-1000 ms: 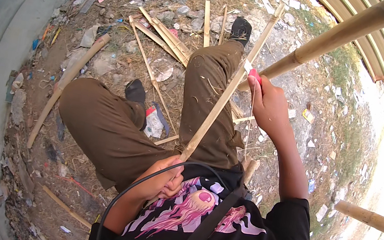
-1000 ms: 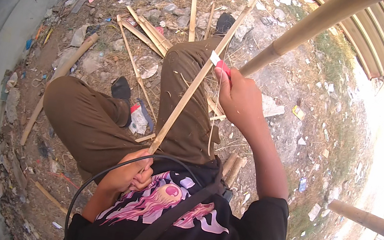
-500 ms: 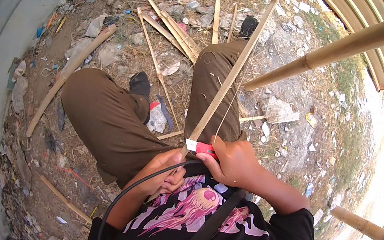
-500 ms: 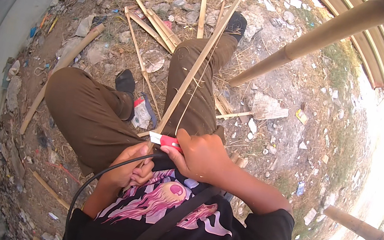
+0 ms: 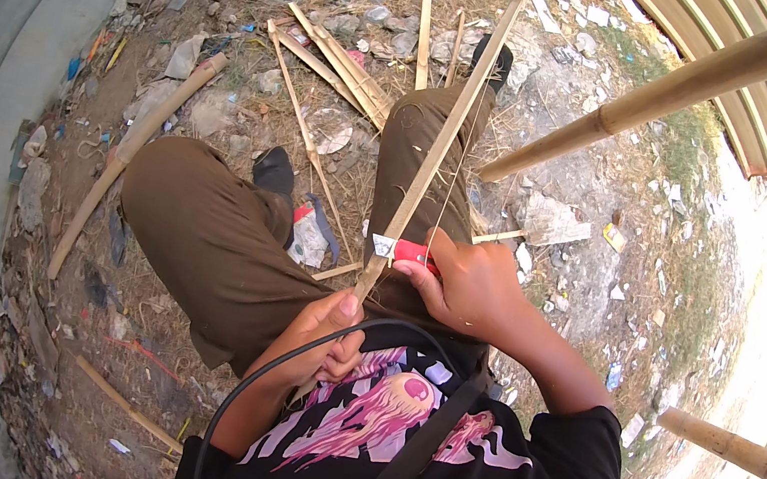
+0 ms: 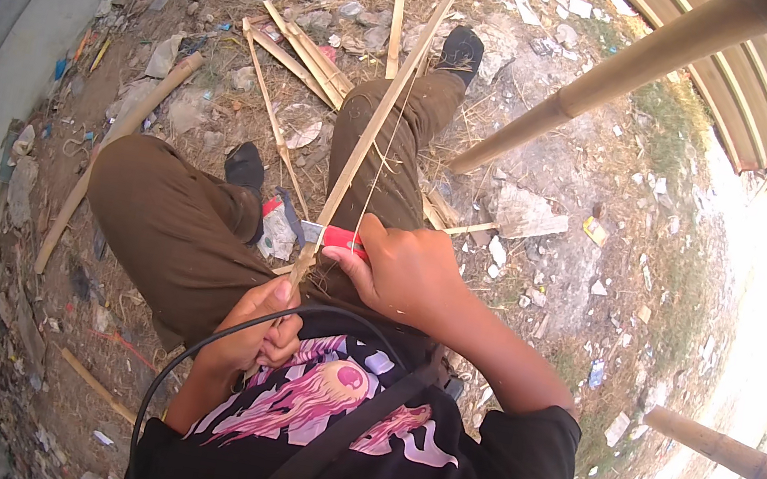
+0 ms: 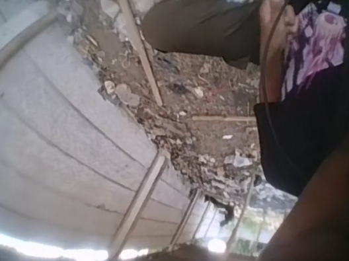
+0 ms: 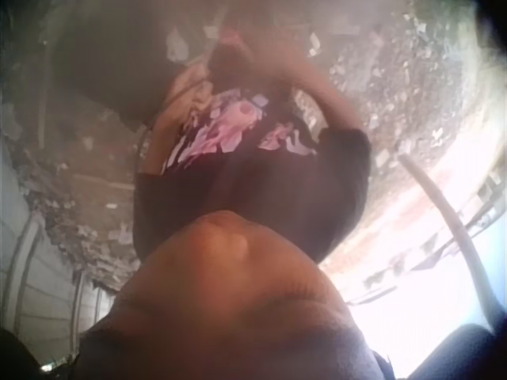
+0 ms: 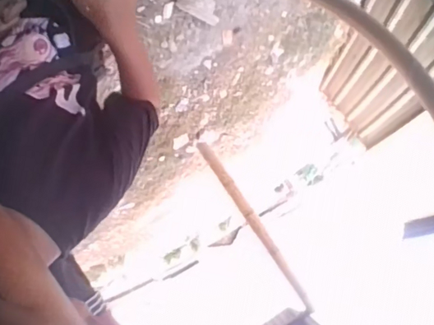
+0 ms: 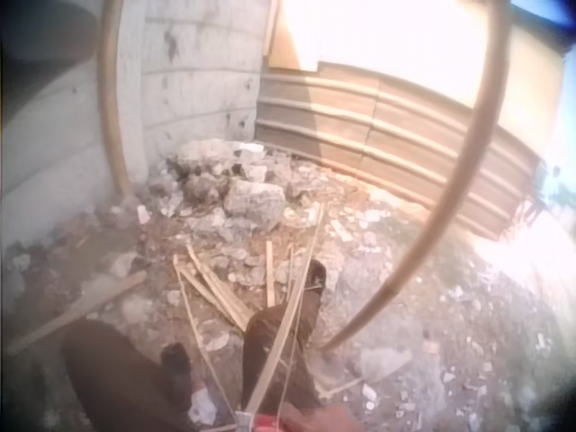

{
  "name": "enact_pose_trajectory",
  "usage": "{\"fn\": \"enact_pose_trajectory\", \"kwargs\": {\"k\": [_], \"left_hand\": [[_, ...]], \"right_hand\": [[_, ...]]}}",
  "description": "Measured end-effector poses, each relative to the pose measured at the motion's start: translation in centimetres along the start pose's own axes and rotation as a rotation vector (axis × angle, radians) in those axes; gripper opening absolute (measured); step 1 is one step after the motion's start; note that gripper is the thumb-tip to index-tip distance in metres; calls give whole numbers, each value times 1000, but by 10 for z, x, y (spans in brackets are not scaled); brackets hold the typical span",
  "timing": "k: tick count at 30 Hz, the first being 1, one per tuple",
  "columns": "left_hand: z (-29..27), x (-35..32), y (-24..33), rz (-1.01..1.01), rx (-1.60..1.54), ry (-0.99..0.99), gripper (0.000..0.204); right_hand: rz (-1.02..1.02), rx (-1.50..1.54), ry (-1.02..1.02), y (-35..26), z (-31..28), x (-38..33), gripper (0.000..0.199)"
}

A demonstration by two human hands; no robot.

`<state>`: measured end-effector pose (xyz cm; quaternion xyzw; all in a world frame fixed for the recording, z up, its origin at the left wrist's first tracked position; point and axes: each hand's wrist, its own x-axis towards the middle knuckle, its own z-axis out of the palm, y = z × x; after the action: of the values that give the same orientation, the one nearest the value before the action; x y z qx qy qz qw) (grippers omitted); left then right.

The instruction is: The person sits on the ground and uses a red utility knife to shave and smooth a thin bamboo stick. They hold the stick with their left hand and scrape along its length with the knife in their right hand, occasionally rotating the stick to work on different sides.

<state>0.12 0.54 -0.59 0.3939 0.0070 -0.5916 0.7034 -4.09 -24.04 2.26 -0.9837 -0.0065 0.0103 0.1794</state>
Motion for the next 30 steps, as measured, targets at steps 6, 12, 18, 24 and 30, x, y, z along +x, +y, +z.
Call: {"fn": "enact_pose_trajectory", "kwargs": {"k": [6,12,18,24,30], "left_hand": [[0,-13,-14,61,128,-150,37],[1,-1,-5,-3,8,-5,35],[5,-2,-2,38,19,29,36],[3,-3,0,27,20,33,38],[3,-3,-2,68,49,54,36]], "right_hand": [[596,116,419,104,-70,43,60],[260,315,189,53,-55,11,48],[-97,233,-28,-9,-1,-29,47],[-152,251,-51,-23,14,-41,49],[-36,168,-85,-19,8,-24,52]]}}
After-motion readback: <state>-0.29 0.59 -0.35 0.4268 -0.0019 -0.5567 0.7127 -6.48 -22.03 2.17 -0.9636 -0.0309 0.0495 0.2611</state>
